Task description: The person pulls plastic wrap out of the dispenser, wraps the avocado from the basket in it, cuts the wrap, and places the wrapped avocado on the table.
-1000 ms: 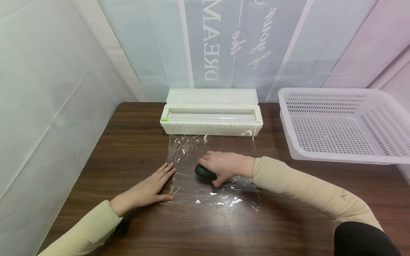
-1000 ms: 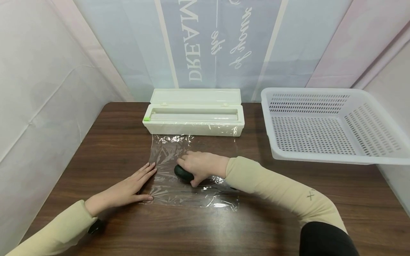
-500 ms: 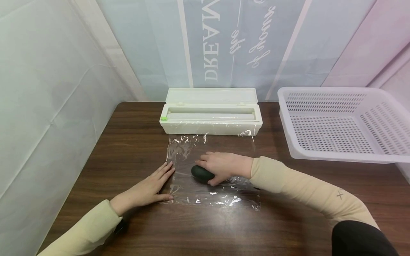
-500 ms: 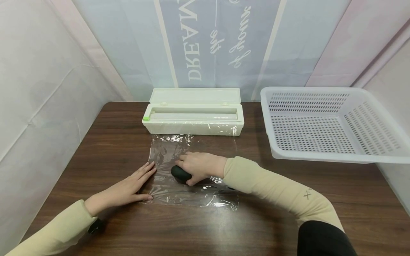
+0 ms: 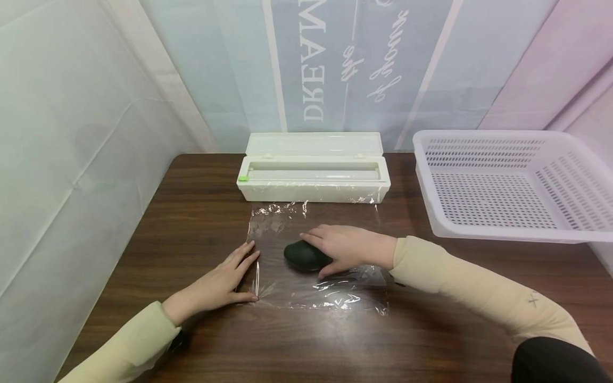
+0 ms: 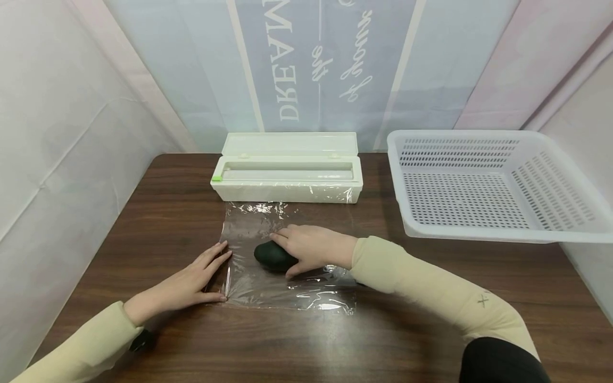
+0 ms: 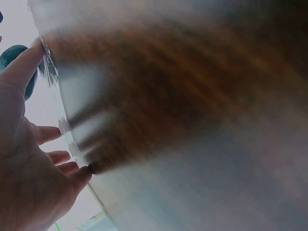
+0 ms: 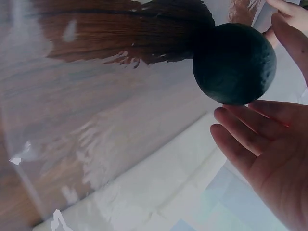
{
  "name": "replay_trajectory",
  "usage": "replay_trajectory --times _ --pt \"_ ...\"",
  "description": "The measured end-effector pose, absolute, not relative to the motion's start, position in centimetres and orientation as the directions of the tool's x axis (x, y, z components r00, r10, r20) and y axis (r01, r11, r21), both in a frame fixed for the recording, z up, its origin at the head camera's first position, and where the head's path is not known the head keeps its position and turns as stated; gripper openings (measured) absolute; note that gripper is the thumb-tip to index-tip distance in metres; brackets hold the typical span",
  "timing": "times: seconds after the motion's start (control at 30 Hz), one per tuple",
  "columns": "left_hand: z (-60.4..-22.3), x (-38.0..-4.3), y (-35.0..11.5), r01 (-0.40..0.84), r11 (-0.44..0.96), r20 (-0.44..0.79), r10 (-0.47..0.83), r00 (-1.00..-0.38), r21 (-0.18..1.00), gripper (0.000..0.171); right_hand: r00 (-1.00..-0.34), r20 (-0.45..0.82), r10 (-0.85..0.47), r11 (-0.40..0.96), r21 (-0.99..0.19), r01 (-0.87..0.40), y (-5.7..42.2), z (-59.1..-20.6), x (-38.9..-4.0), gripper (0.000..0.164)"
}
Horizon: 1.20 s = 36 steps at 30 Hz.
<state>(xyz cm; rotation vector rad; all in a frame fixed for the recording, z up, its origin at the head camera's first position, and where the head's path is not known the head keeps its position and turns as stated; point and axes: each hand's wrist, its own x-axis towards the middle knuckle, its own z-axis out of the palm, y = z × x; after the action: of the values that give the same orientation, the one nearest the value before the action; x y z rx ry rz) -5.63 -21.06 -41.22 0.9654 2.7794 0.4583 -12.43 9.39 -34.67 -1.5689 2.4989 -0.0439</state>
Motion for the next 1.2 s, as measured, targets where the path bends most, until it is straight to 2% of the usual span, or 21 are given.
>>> replay_trajectory --times 0.57,0.73,0.87,0.93,1.07,1.2 --pt "-40.9 -5.7 -21.6 0.610 0.717 -0.020 0.653 -0.757 0.338 0.091 -0.447 -0.072 -0.892 0.450 -0.038 -0.892 14.8 -33.2 -11.2 0.081" --pt "-40.8 -5.6 -21.9 0.611 0.721 -0.021 0.652 -0.758 0.327 0.092 -0.432 -0.053 -0.900 0.434 -0.031 -0.900 15.9 -33.4 -10.7 0.077" --pt "-40.5 -5.6 -22.0 0.608 0.728 -0.025 0.647 -0.762 0.316 0.089 -0.388 -0.027 -0.921 0.389 -0.030 -0.921 16.6 -33.8 -10.4 0.069" --pt "-40.3 -5.7 -22.0 0.633 0.711 -0.011 0.668 -0.744 0.307 0.083 -0.355 0.001 -0.935 0.355 -0.054 -0.933 16.9 -34.2 -10.2 0.059" --pt "-39.9 -5.9 -21.9 0.723 0.631 0.042 0.744 -0.666 0.282 0.064 -0.277 0.067 -0.958 0.271 -0.094 -0.958 17.4 -34.9 -9.8 0.038" --pt "-39.6 -5.9 -21.9 0.791 0.560 0.094 0.798 -0.595 0.247 0.049 -0.207 0.105 -0.973 0.200 -0.079 -0.977 17.7 -35.4 -9.3 0.028"
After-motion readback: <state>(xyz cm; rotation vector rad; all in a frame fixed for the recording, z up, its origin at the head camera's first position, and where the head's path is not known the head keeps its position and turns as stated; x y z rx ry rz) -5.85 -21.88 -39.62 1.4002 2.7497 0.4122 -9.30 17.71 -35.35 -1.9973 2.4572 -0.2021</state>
